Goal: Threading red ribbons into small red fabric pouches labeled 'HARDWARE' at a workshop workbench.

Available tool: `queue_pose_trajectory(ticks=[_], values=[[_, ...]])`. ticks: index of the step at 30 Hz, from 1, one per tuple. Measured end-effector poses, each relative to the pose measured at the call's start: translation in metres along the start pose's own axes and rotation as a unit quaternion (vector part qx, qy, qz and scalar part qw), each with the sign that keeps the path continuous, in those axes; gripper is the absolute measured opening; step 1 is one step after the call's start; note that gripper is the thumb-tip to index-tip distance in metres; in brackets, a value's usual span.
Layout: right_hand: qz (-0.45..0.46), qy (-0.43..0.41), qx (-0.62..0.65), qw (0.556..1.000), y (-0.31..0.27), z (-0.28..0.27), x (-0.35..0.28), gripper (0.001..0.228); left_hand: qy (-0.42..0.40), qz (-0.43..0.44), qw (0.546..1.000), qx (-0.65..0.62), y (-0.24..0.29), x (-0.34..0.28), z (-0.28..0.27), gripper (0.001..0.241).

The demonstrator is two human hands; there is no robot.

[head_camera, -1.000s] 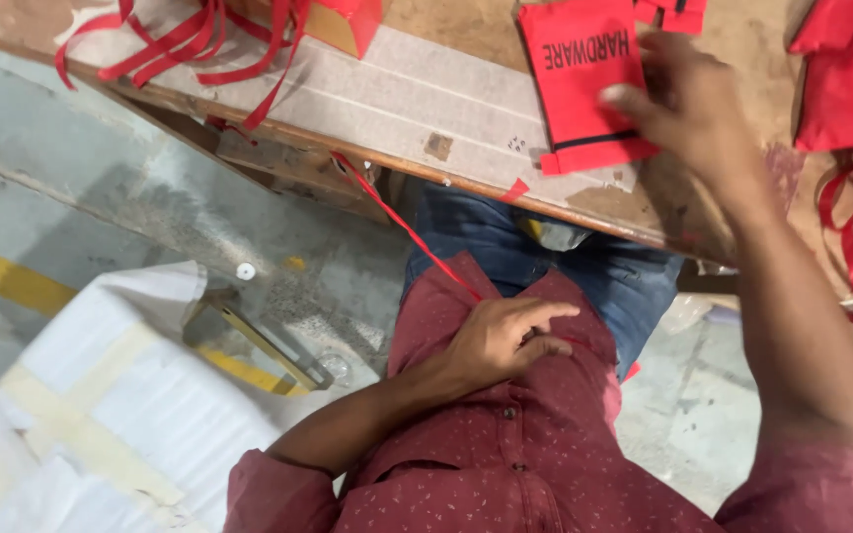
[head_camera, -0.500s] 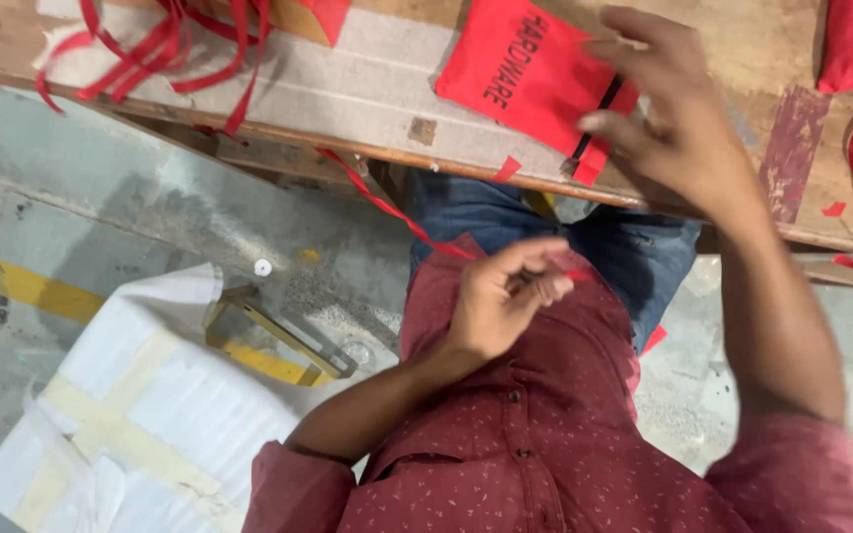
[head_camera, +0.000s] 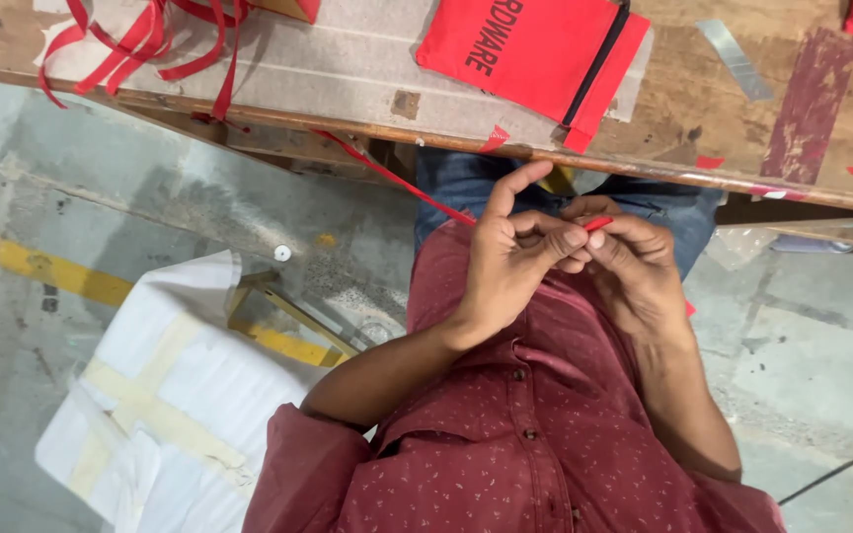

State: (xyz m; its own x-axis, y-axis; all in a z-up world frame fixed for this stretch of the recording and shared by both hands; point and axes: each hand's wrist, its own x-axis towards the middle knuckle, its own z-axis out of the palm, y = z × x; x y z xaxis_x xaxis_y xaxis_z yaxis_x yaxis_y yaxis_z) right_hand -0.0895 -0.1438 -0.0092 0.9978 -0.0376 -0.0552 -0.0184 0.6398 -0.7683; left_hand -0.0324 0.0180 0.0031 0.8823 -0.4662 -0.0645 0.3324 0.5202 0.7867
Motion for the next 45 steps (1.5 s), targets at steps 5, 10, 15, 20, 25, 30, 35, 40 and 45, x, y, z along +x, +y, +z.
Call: queue_pose_trajectory(ticks=[5,10,15,20,25,30,35,40,45], values=[[-0.006,0.074,-0.015,0.997,0.012,-0.003,-0.005,0.011,0.007,0.005,0.995,0.101,0.002,0.000,0.003,0.062],[-0.056,0.135,0.023,0.989,-0.004,0.013,0.001,0.011,0.030,0.281,0.823,0.493,0.046,0.024,0.007,0.046],[-0.082,0.144,0.016,0.986,-0.003,0.008,0.000,0.010,-0.041,0.382,0.647,0.658,0.052,0.063,-0.008,0.044],[-0.068,0.141,0.020,0.987,0.013,0.005,-0.006,0.010,-0.069,0.387,0.655,0.646,0.045,0.053,-0.016,0.038],[-0.068,0.144,0.004,0.987,0.014,0.012,-0.007,0.009,-0.052,0.331,0.741,0.582,0.035,0.014,-0.024,0.039],[-0.057,0.134,-0.025,0.989,0.016,0.015,0.002,0.012,0.020,0.238,0.854,0.462,0.018,0.009,-0.030,0.030],[-0.074,0.131,-0.043,0.988,0.012,0.026,0.011,0.008,0.030,0.092,0.979,0.180,-0.006,0.010,-0.048,0.027],[-0.068,0.132,-0.075,0.986,0.011,0.030,0.013,0.011,0.023,0.032,0.993,0.109,-0.006,0.013,-0.046,0.026],[-0.052,0.149,-0.095,0.983,0.014,0.026,0.013,0.011,0.023,0.027,0.994,0.106,-0.005,0.013,-0.043,0.024]])
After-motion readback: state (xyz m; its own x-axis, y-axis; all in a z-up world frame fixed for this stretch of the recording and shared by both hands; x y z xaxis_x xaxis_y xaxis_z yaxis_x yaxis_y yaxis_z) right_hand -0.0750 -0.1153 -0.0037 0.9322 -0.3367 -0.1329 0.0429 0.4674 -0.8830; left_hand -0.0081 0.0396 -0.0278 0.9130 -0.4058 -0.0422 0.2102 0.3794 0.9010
